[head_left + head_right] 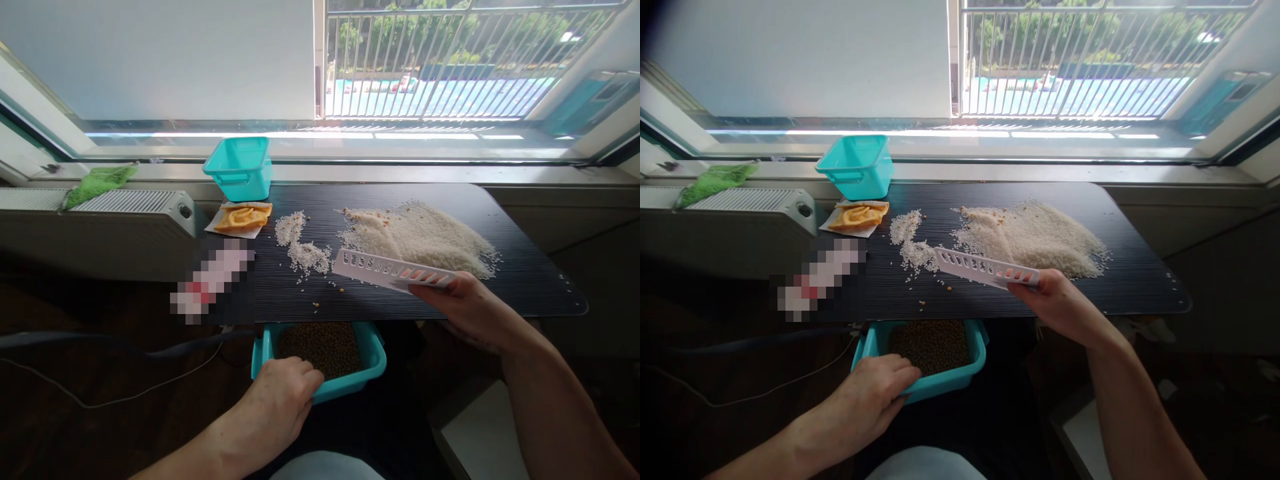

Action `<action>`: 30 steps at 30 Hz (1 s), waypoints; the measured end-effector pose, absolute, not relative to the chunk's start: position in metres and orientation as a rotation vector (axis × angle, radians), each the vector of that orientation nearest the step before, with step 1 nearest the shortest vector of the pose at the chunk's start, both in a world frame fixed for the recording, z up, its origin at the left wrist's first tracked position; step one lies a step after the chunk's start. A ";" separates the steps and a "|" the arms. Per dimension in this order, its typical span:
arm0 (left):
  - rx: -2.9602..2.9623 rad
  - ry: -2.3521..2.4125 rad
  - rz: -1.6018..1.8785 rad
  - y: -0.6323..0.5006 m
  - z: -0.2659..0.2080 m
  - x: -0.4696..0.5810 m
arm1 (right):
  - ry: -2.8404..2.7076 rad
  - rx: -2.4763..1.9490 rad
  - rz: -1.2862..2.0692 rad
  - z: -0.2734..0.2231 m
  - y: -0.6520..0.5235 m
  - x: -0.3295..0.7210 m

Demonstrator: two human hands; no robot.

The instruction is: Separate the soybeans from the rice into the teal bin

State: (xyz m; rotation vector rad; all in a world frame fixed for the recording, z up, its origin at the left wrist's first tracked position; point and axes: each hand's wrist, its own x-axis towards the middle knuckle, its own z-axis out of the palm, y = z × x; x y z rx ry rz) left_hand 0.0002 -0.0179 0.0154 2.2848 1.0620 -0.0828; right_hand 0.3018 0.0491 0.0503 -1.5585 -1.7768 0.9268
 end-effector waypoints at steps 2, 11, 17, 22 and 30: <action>2.291 1.057 -0.075 -0.019 0.015 0.000 | -1.786 -1.539 0.968 0.044 0.045 0.307; 2.294 1.056 -0.108 -0.017 0.014 0.001 | -1.843 -1.510 1.128 0.046 0.011 0.303; 2.300 1.037 -0.063 -0.019 0.011 0.000 | -1.859 -1.396 1.126 0.039 0.010 0.279; 2.313 1.042 -0.060 -0.020 0.006 0.000 | -1.768 -1.279 1.069 0.016 0.012 0.209; 2.280 1.070 -0.100 -0.022 0.010 -0.001 | -1.626 -1.438 0.806 -0.011 0.053 0.172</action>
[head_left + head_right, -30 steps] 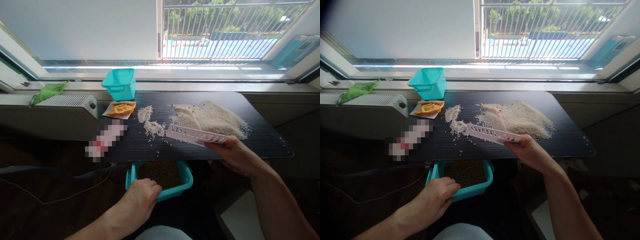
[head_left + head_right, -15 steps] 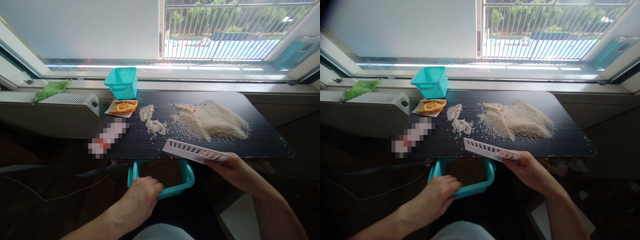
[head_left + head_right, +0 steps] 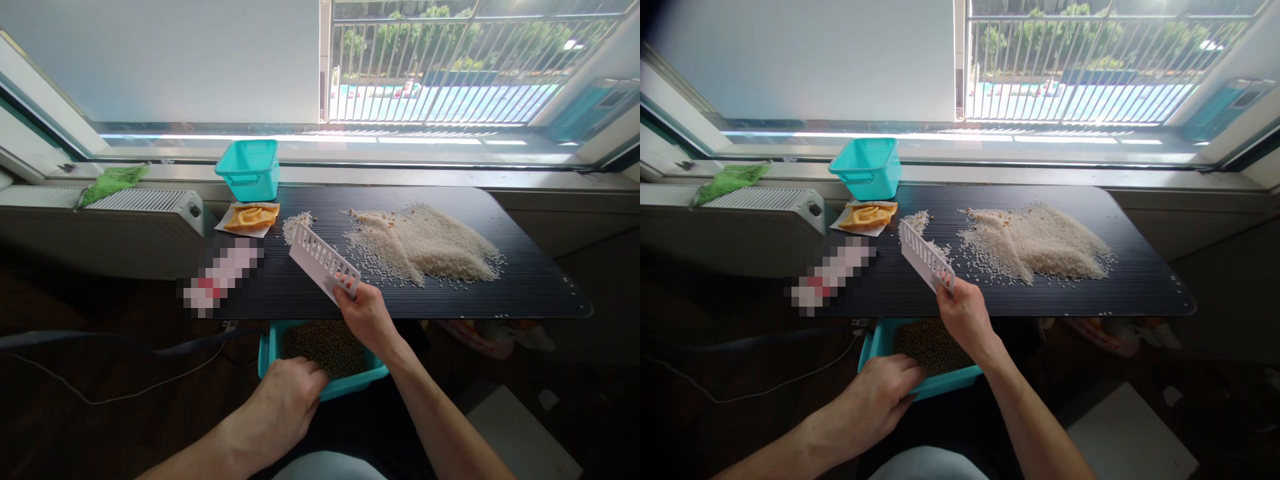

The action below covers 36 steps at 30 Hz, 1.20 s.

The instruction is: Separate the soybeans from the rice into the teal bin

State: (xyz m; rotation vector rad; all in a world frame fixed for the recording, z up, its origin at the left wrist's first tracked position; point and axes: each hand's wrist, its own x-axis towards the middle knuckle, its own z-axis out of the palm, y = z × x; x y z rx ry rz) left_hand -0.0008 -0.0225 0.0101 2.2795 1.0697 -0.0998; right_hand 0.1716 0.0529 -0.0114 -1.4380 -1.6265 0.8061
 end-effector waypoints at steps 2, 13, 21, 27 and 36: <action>2.278 1.069 -0.112 -0.022 0.012 0.000 | -1.578 -1.496 0.760 -0.012 0.061 0.179; 2.264 1.070 -0.100 -0.021 0.015 0.001 | -1.328 -1.733 0.459 -0.012 0.077 0.236; 2.244 1.075 -0.072 -0.023 0.011 0.002 | -1.301 -1.637 0.478 0.012 0.084 0.271; 2.253 1.051 -0.096 -0.022 0.011 0.003 | -1.302 -1.534 0.753 0.018 0.065 0.276; 2.274 1.054 -0.129 -0.022 0.012 0.005 | -1.316 -1.501 0.870 -0.001 0.102 0.231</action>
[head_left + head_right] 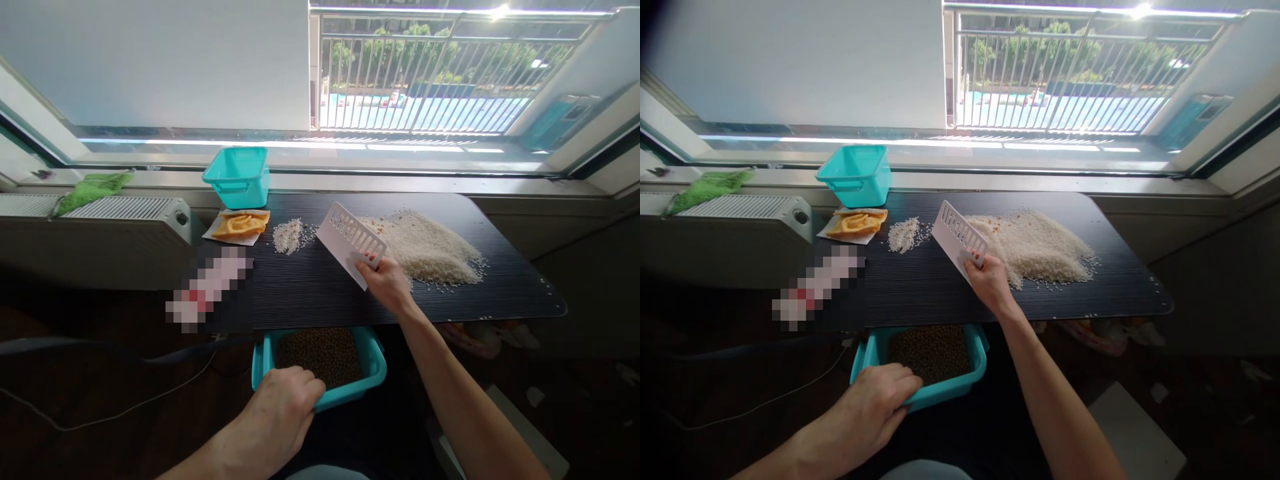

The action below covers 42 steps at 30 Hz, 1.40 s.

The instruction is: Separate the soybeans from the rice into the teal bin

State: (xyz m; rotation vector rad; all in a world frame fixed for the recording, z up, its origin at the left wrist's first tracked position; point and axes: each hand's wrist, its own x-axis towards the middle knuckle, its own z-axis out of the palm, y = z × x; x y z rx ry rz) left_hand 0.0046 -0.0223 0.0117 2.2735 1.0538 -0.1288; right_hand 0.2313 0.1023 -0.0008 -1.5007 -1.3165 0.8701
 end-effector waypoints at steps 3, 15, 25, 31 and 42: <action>2.277 1.041 -0.123 -0.022 0.010 0.002 | -1.310 -1.539 0.812 0.002 0.121 0.234; 2.247 1.024 -0.288 -0.016 0.010 0.000 | -1.787 -1.359 0.912 0.011 0.238 0.202; 2.243 0.983 -0.322 -0.007 0.008 -0.002 | -1.866 -1.339 1.013 0.016 0.242 0.214; 2.246 0.976 -0.296 -0.009 0.005 -0.002 | -1.901 -1.316 1.076 0.028 0.217 0.242; 2.237 0.973 -0.373 -0.004 0.009 0.002 | -1.759 -1.328 1.080 0.010 0.258 0.214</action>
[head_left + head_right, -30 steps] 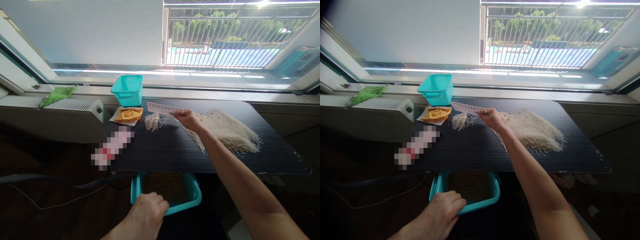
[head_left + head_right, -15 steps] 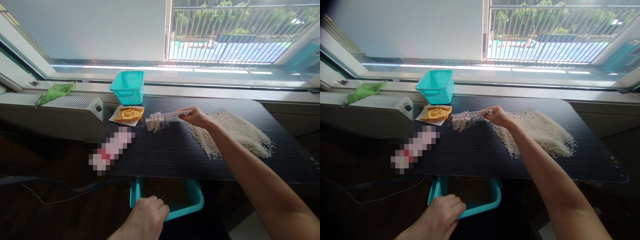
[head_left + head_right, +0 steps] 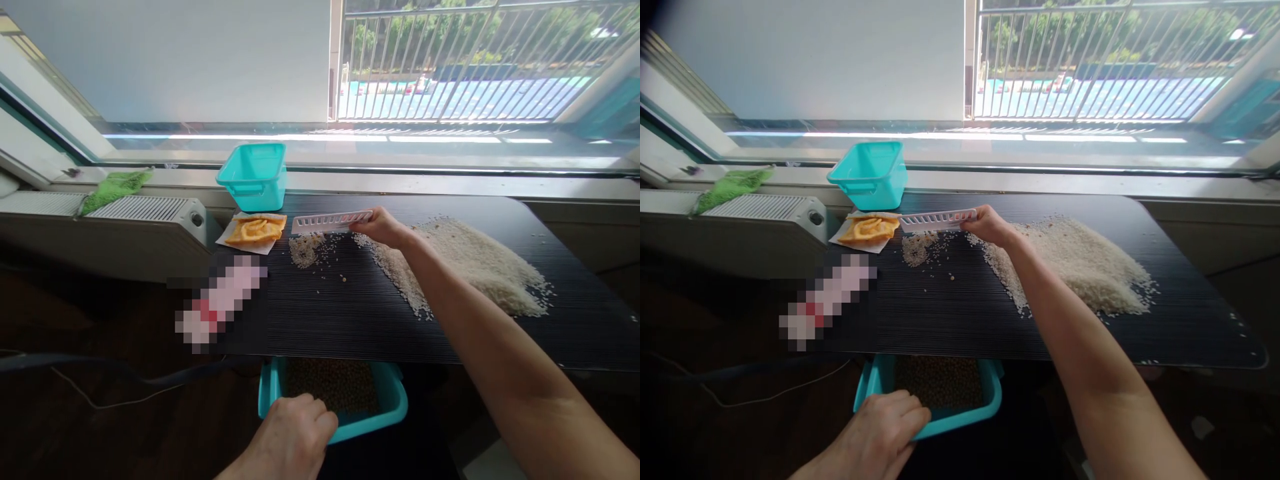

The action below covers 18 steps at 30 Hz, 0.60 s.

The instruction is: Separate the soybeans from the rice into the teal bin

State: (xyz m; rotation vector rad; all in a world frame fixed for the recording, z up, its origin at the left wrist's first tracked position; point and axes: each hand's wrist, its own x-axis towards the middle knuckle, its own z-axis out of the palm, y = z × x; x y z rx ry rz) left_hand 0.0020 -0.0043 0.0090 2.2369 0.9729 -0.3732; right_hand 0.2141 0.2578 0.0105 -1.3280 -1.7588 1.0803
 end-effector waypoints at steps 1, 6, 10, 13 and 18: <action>2.235 0.971 -0.381 -0.004 0.009 0.002 | -1.762 -1.332 1.086 0.011 0.258 0.214; 2.250 0.982 -0.349 -0.004 0.007 0.002 | -1.829 -1.317 1.146 0.018 0.242 0.229; 2.261 0.980 -0.333 -0.004 0.006 0.001 | -1.873 -1.310 1.150 0.025 0.227 0.243; 2.260 0.997 -0.329 -0.004 0.006 0.001 | -1.869 -1.292 1.134 0.027 0.225 0.242; 2.281 1.001 -0.321 -0.007 0.007 0.001 | -1.888 -1.284 1.166 0.025 0.229 0.236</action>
